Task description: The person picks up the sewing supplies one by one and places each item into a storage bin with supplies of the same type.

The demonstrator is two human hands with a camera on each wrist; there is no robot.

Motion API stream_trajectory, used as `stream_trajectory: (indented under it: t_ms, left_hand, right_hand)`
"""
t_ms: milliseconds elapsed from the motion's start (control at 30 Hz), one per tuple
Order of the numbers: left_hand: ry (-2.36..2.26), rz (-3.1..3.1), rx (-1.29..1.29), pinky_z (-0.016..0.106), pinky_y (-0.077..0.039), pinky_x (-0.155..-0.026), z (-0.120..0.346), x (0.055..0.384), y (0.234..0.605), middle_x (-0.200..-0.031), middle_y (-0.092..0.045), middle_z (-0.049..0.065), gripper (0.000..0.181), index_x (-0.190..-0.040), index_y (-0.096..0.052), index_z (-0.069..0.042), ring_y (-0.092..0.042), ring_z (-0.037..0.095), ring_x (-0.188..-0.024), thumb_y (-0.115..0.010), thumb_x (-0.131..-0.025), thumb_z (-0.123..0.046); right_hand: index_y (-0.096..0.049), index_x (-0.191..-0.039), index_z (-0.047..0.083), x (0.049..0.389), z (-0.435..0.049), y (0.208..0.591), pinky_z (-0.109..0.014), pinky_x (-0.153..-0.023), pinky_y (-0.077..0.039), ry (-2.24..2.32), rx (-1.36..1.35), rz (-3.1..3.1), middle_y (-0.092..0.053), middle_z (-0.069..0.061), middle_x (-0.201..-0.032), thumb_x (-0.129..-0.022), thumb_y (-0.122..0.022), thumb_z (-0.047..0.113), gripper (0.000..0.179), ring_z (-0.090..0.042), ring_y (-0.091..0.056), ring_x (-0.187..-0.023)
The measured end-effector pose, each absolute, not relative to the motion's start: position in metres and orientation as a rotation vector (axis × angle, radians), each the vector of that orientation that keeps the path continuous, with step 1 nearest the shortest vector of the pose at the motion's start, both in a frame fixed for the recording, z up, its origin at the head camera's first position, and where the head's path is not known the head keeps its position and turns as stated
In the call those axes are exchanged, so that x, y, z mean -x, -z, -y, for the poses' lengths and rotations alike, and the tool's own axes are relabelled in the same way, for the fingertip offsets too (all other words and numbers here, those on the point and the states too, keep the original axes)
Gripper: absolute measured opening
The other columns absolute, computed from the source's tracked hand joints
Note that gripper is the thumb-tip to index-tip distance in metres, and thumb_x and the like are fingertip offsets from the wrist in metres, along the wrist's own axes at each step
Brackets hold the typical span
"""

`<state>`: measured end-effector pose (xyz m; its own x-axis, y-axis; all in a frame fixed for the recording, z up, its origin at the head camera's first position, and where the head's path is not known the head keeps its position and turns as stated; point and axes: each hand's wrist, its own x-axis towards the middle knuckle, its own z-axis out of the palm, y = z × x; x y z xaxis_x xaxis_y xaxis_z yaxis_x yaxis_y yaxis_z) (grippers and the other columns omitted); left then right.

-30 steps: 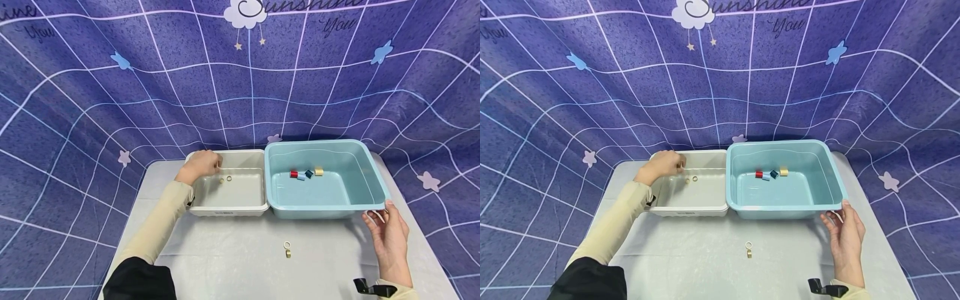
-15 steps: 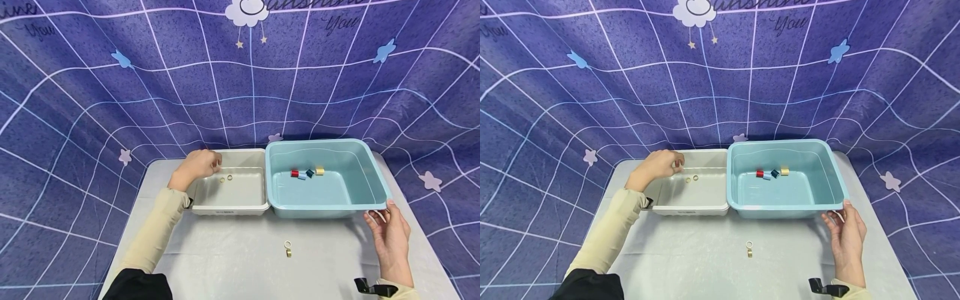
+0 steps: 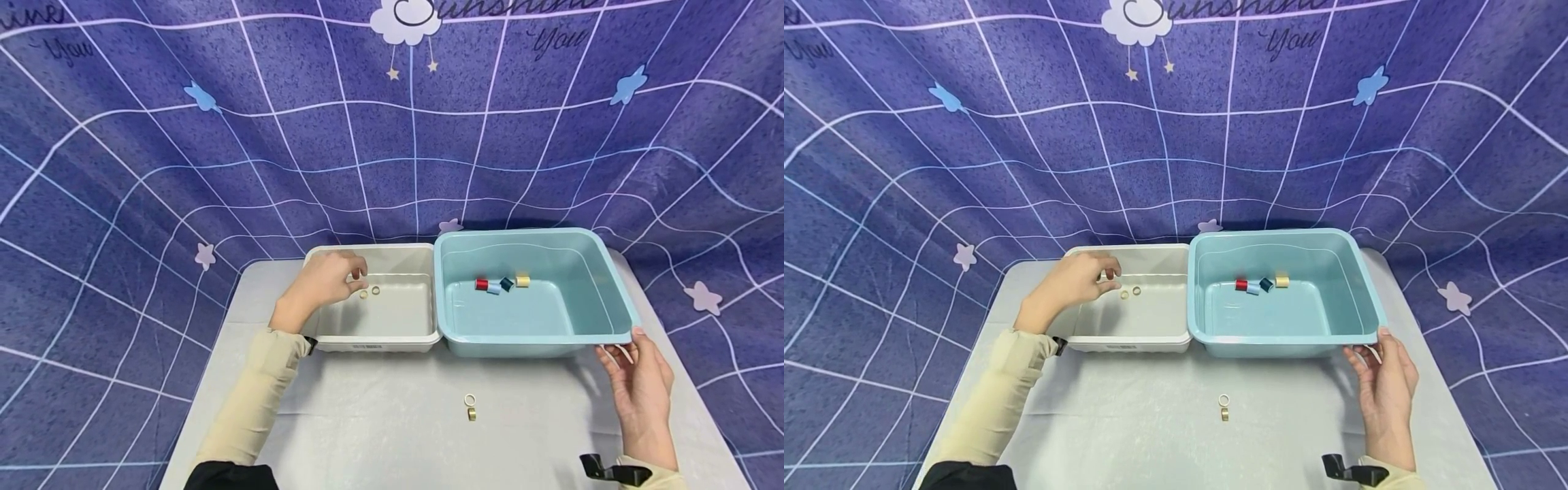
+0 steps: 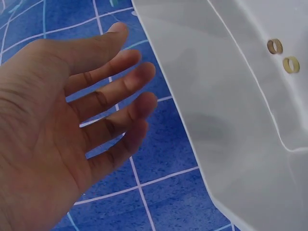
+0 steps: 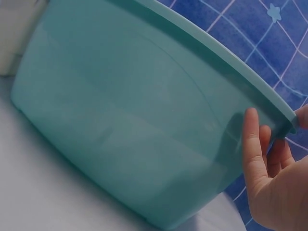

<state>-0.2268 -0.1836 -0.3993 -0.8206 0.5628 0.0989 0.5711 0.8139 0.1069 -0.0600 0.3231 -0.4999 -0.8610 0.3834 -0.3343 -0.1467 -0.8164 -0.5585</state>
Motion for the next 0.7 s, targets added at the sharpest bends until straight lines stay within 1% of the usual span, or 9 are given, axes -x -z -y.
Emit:
stream_trajectory:
  t_ms: [133, 367, 567, 700]
  left_hand:
    - [0.235, 2.931, 0.909, 0.038, -0.055, -0.074, 0.181, 0.216, 0.398, -0.093, -0.075, -0.007, 0.019, -0.1, -0.075, -0.02, -0.067, 0.015, -0.082, -0.082, -0.09, -0.035]
    - [0.256, 2.931, 0.886, 0.04, -0.056, -0.072, 0.178, 0.2, 0.399, -0.093, -0.074, -0.008, 0.02, -0.103, -0.074, -0.02, -0.069, 0.015, -0.083, -0.08, -0.092, -0.037]
    - [0.309, 2.92, 0.896, 0.04, -0.057, -0.072, 0.172, 0.188, 0.4, -0.094, -0.075, -0.008, 0.016, -0.103, -0.075, -0.023, -0.071, 0.016, -0.086, -0.08, -0.092, -0.033]
    - [0.305, 2.901, 0.92, 0.039, -0.057, -0.072, 0.168, 0.184, 0.402, -0.094, -0.074, -0.01, 0.014, -0.102, -0.074, -0.025, -0.07, 0.014, -0.087, -0.08, -0.093, -0.033]
  right_hand:
    - [-0.07, -0.111, 0.001, 0.061, -0.324, 0.498, -0.041, -0.07, -0.066, -2.664, 0.652, 0.757, -0.07, -0.011, -0.092, -0.104, -0.06, 0.008, 0.015, -0.026, -0.069, -0.07]
    - [-0.071, -0.096, -0.001, 0.062, -0.324, 0.494, -0.04, -0.069, -0.066, -2.632, 0.651, 0.767, -0.067, -0.011, -0.09, -0.103, -0.06, 0.002, 0.014, -0.025, -0.069, -0.069]
    - [-0.072, -0.096, -0.002, 0.062, -0.324, 0.491, -0.039, -0.065, -0.065, -2.611, 0.658, 0.765, -0.068, -0.012, -0.087, -0.102, -0.059, -0.001, 0.014, -0.025, -0.07, -0.067]
    - [-0.073, -0.097, -0.003, 0.062, -0.323, 0.49, -0.04, -0.064, -0.065, -2.605, 0.656, 0.751, -0.068, -0.012, -0.087, -0.101, -0.059, -0.004, 0.014, -0.025, -0.07, -0.066]
